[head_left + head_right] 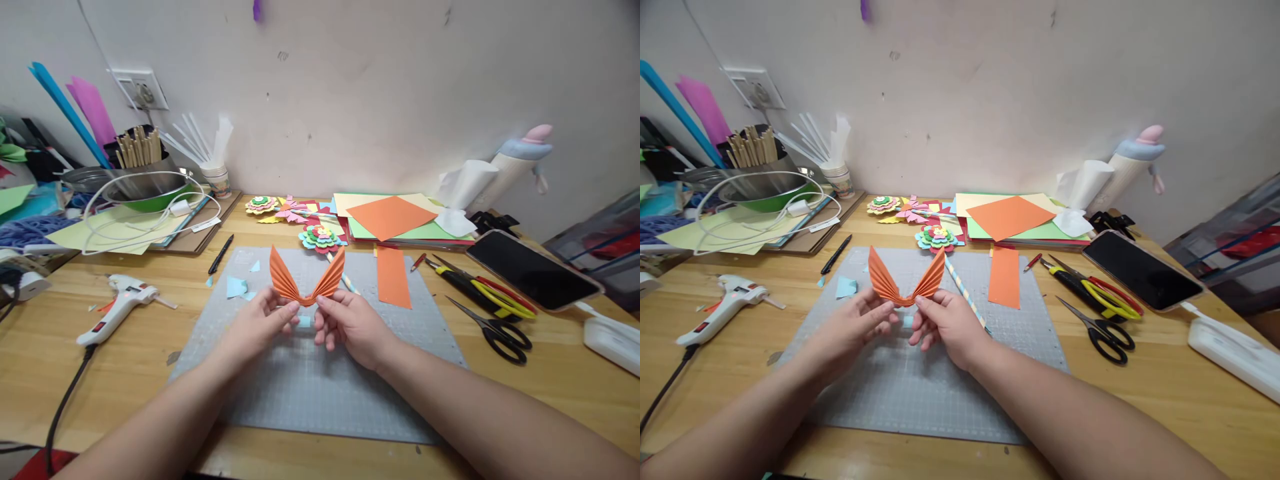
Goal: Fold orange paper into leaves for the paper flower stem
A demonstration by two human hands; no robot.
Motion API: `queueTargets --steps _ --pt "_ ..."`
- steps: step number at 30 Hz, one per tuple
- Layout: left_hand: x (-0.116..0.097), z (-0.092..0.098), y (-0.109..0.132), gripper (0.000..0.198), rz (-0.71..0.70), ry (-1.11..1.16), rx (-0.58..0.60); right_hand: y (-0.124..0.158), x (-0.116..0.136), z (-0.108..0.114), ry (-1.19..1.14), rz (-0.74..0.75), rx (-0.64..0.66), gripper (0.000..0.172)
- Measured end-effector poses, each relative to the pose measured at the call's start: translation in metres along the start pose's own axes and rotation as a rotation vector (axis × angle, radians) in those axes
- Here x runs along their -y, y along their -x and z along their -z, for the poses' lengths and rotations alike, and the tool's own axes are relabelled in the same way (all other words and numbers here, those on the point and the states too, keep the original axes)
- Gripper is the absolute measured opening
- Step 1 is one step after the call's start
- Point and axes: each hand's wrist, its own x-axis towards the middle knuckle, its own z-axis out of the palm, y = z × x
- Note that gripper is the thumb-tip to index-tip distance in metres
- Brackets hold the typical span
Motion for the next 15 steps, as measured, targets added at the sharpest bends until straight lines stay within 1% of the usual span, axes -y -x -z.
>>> queueTargets --steps 1,3,5,7,9,11,12,13,14,15 --pt "-0.003 -0.005 -0.003 0.029 0.052 0.120 0.044 0.001 0.000 0.000 0.029 0.041 0.000 0.031" --pt "-0.009 -0.012 -0.011 0.016 0.128 0.357 0.094 0.004 0.002 -0.001 0.100 0.154 -0.025 0.028" --pt "-0.015 -0.015 -0.020 0.009 0.170 0.487 0.127 0.007 0.004 -0.001 0.184 0.287 -0.063 0.026" --pt "-0.017 -0.014 -0.027 0.010 0.205 0.543 0.171 0.009 0.005 0.000 0.250 0.402 -0.134 0.027" --pt "-0.017 -0.011 -0.028 0.017 0.267 0.639 0.258 0.008 0.006 0.001 0.264 0.473 -0.238 0.024" --pt "-0.014 -0.008 -0.025 0.022 0.352 0.757 0.366 0.005 0.007 0.002 0.236 0.487 -0.313 0.029" --pt "-0.013 -0.007 -0.023 0.022 0.393 0.802 0.409 0.003 0.007 0.003 0.221 0.469 -0.317 0.035" --pt "-0.011 -0.006 -0.021 0.021 0.427 0.826 0.441 0.001 0.007 0.003 0.202 0.440 -0.297 0.042" --pt "-0.010 -0.005 -0.020 0.020 0.452 0.828 0.461 0.000 0.007 0.003 0.183 0.399 -0.249 0.046" --pt "-0.009 -0.004 -0.018 0.019 0.476 0.822 0.481 0.000 0.007 0.003 0.169 0.357 -0.190 0.045"
